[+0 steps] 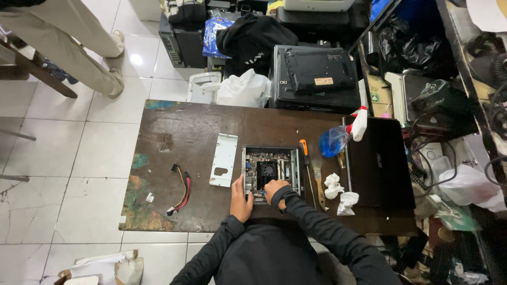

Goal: The person uses a screwdriver to remove screws from a computer case and manipulates internal components and wires. They continue adjusting parts inside the case while another person briefly assists with tape.

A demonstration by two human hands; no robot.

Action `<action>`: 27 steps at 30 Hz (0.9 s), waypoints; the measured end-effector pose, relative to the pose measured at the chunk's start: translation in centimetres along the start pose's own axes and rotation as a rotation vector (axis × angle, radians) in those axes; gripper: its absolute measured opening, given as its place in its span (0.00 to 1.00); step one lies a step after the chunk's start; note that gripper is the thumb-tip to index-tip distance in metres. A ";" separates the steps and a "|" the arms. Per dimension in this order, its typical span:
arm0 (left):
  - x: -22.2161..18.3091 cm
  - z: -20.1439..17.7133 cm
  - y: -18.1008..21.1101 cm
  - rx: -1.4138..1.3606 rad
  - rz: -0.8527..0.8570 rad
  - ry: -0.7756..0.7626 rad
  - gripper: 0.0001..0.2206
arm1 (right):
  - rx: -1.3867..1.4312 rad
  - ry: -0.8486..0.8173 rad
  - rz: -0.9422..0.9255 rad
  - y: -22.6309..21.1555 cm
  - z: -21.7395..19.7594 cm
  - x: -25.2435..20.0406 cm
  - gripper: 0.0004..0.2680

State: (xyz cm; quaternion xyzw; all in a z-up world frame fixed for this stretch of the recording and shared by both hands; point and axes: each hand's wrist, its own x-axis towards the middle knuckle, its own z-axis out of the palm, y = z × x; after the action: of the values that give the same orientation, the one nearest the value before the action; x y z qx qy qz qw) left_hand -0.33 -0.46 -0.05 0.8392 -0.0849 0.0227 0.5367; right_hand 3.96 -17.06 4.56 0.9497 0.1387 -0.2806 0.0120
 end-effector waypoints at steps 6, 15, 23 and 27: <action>0.1 0.0 -0.2 0.004 -0.015 -0.017 0.35 | -0.059 0.007 -0.130 -1.8 -2.5 -0.5 0.07; 0.0 -0.1 0.2 0.009 -0.029 -0.023 0.35 | -0.172 -0.013 -0.360 -0.8 -1.0 1.1 0.05; 0.0 0.0 0.5 0.016 -0.036 -0.023 0.35 | -0.172 -0.048 -0.360 -1.5 -1.8 0.8 0.06; 0.1 0.0 0.2 0.016 -0.035 -0.024 0.35 | -0.153 -0.019 -0.390 -0.9 -0.7 1.2 0.06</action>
State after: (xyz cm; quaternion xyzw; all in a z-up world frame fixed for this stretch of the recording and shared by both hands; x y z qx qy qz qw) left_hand -0.30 -0.52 0.12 0.8451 -0.0763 0.0037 0.5292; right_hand 5.05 -15.78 4.54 0.8983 0.3409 -0.2754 0.0308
